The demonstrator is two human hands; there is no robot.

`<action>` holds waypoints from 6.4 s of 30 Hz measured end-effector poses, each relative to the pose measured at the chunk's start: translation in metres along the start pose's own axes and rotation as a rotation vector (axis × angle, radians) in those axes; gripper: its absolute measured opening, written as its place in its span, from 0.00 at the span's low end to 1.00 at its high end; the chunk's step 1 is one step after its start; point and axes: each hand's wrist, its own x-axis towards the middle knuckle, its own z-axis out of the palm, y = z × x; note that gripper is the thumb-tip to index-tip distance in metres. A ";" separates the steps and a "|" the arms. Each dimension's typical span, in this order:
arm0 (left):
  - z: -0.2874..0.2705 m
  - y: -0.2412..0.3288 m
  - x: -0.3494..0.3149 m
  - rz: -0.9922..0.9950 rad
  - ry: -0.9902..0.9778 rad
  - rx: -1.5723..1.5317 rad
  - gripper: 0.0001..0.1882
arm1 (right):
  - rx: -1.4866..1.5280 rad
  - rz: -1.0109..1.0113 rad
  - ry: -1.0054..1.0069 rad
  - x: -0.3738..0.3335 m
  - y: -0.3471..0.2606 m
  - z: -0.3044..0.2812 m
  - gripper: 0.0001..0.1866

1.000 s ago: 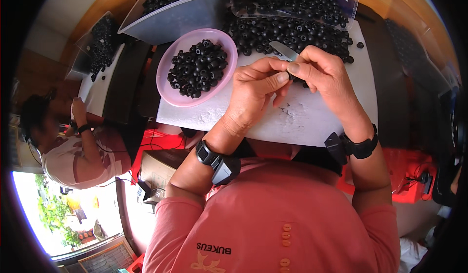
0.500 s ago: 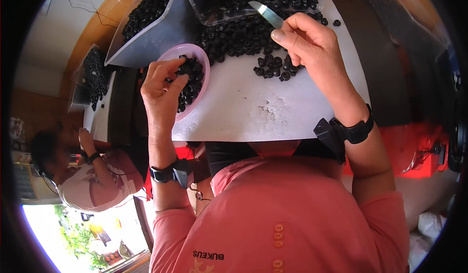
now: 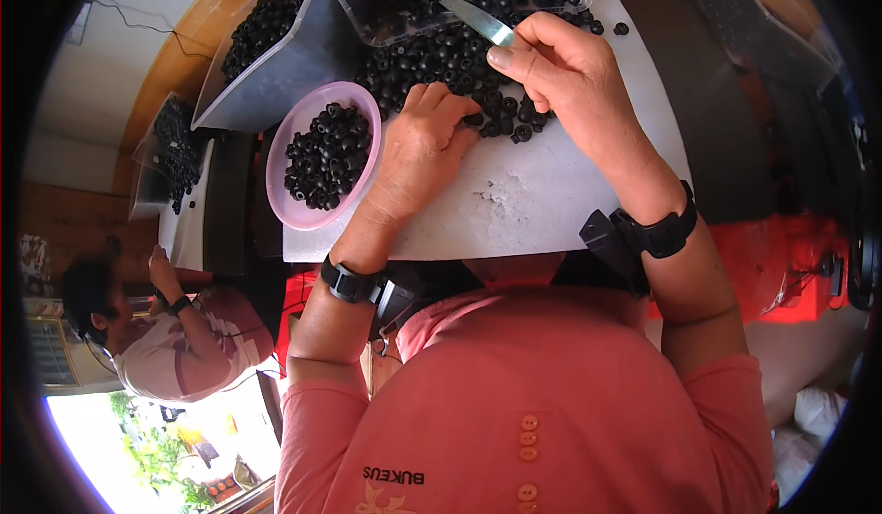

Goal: Trimming excess material from small black rubber or plastic objects using a small knife.

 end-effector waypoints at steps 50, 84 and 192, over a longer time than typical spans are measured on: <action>0.000 -0.002 -0.028 -0.525 -0.004 -1.806 0.09 | -0.096 -0.148 -0.501 -0.010 -0.003 0.007 0.13; 0.000 0.004 -0.024 -0.507 0.165 -1.664 0.08 | -0.227 0.122 -0.343 -0.008 -0.006 0.013 0.14; -0.037 0.020 -0.035 -0.441 0.425 -1.246 0.10 | 0.009 0.098 0.061 -0.001 -0.011 0.005 0.15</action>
